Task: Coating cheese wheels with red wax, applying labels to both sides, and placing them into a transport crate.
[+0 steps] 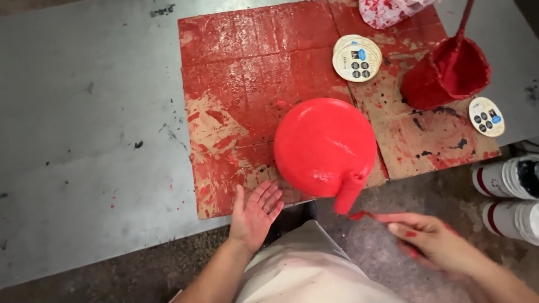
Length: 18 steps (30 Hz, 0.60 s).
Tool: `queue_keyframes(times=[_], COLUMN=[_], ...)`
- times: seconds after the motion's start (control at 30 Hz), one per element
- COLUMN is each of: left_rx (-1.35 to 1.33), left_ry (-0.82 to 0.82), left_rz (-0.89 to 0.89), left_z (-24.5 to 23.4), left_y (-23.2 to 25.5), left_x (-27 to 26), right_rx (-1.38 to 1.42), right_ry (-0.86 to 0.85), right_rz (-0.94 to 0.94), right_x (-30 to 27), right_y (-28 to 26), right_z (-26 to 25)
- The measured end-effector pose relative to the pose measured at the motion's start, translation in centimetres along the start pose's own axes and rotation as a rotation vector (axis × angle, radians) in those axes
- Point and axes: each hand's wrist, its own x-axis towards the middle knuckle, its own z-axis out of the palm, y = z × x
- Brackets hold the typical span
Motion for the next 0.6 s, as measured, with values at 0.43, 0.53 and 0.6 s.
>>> queue_keyframes(times=[0.43,0.53,0.6], left_rx=[-0.031,-0.049,-0.057], left_ry=[0.069,0.081,0.084], left_rz=[0.049,0.048,0.052], left_z=[-0.5,-0.7,-0.7], left_y=[0.8,0.7,0.7], left_x=[-1.4,-1.4,-1.3], right_rx=[0.340,0.282,0.245], right_ry=[-0.232,-0.079,-0.011], right_rz=[0.165,0.213,0.190], right_x=[1.6,0.6,0.2], right_y=[-2.1,-1.8,-1.8], right_z=[0.9,-4.7,-6.9])
